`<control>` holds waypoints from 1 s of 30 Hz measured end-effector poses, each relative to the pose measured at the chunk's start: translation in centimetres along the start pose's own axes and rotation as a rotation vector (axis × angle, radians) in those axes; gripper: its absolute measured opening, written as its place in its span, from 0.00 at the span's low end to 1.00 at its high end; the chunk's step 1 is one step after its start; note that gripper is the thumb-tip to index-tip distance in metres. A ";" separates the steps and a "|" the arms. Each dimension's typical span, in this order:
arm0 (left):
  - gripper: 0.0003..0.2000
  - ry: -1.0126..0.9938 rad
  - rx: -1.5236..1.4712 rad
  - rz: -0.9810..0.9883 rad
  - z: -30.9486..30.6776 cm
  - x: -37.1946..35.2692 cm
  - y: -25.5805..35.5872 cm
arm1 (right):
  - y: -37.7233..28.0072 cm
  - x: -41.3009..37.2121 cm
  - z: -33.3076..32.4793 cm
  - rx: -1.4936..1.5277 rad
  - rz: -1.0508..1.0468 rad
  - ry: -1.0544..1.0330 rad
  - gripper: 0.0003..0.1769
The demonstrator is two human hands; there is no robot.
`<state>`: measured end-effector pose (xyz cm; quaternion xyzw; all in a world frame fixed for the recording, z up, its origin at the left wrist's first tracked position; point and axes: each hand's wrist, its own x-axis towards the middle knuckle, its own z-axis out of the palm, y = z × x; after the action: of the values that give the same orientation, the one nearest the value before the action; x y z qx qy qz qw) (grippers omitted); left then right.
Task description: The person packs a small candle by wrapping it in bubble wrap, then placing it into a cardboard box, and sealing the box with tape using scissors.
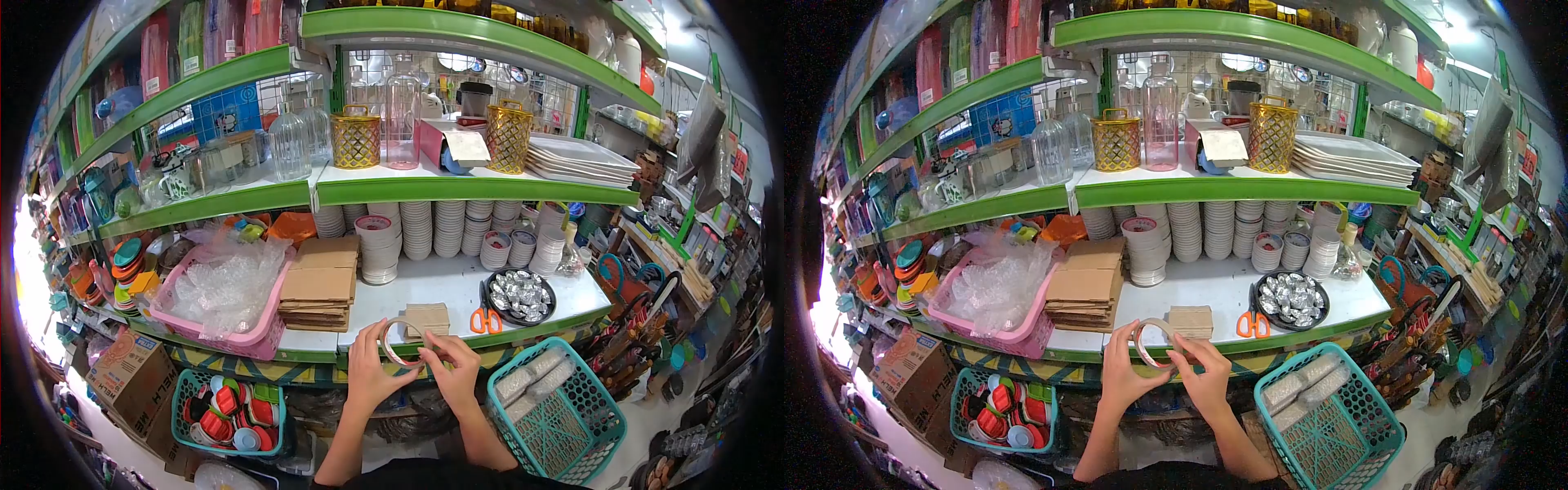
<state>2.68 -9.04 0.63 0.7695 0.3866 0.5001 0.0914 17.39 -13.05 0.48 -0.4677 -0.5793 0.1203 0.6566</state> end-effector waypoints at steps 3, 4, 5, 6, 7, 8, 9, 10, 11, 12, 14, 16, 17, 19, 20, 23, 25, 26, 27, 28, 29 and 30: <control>0.43 -0.021 0.019 -0.031 -0.2 -0.1 0.2 | -1.2 0.4 -0.2 0.001 0.031 -0.035 0.19; 0.43 -0.042 0.044 -0.057 -0.3 -0.1 0.2 | -1.7 0.5 -0.2 -0.003 0.064 -0.065 0.19; 0.43 -0.042 0.044 -0.057 -0.2 -0.1 0.1 | -1.5 0.4 -0.1 -0.003 0.064 -0.065 0.19; 0.43 -0.009 0.017 -0.030 0.0 -0.1 -0.1 | -1.2 0.3 0.0 -0.014 0.034 -0.055 0.20; 0.43 0.026 -0.009 -0.003 0.1 -0.1 -0.2 | -0.8 0.1 0.1 -0.025 0.003 -0.046 0.21; 0.43 0.027 -0.008 -0.004 0.0 0.0 -0.2 | -0.6 0.0 0.2 -0.024 0.003 -0.048 0.21; 0.43 0.021 0.001 -0.006 -0.1 0.0 -0.1 | -0.3 0.0 0.2 -0.012 -0.004 -0.034 0.22; 0.43 0.015 0.008 -0.007 -0.1 0.0 -0.1 | -0.2 -0.1 0.2 -0.001 -0.010 -0.019 0.22; 0.43 0.015 0.008 -0.007 0.0 0.0 -0.2 | -0.4 0.1 0.2 -0.001 -0.010 -0.019 0.22; 0.44 0.000 -0.012 -0.023 0.1 -0.1 -0.5 | -0.9 0.3 0.1 0.010 0.015 -0.057 0.22; 0.44 -0.016 -0.032 -0.037 0.3 -0.2 -0.7 | -1.2 0.4 0.0 0.021 0.041 -0.093 0.22; 0.45 -0.015 -0.021 -0.015 0.4 -0.2 -0.7 | -1.1 0.3 0.0 -0.009 0.044 -0.080 0.20; 0.45 -0.014 -0.020 -0.015 0.3 -0.2 -0.6 | -0.8 0.1 0.1 -0.008 0.044 -0.081 0.20; 0.45 -0.031 -0.003 -0.023 0.1 -0.1 -0.5 | 0.2 -0.1 0.1 0.003 0.000 -0.021 0.21; 0.45 -0.031 -0.003 -0.022 0.1 -0.1 -0.5 | 0.1 0.0 0.0 0.003 0.000 -0.021 0.21; 0.46 -0.061 -0.030 -0.071 0.3 -0.2 -0.6 | -0.5 0.3 -0.1 0.005 0.027 -0.056 0.21; 0.46 -0.081 -0.029 -0.086 0.5 -0.3 -0.6 | -0.9 0.4 0.0 0.019 0.070 -0.071 0.20; 0.46 -0.082 -0.028 -0.086 0.5 -0.3 -0.6 | -0.7 0.3 0.0 0.019 0.071 -0.070 0.20; 0.46 -0.085 -0.031 -0.095 0.4 -0.3 -0.5 | -0.5 0.2 0.0 0.005 0.044 -0.038 0.20; 0.46 -0.088 -0.034 -0.104 0.4 -0.3 -0.4 | -0.3 0.1 0.1 -0.009 0.019 -0.006 0.20; 0.46 -0.089 -0.034 -0.104 0.3 -0.2 -0.4 | -0.3 0.2 0.0 -0.008 0.019 -0.005 0.20; 0.46 -0.094 -0.044 -0.110 0.3 -0.2 -0.4 | -0.2 0.2 0.0 -0.005 0.015 -0.009 0.20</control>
<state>2.68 -8.83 0.14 0.7674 0.4125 0.4661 0.1540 17.39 -13.00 0.78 -0.4730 -0.5791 0.1260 0.6519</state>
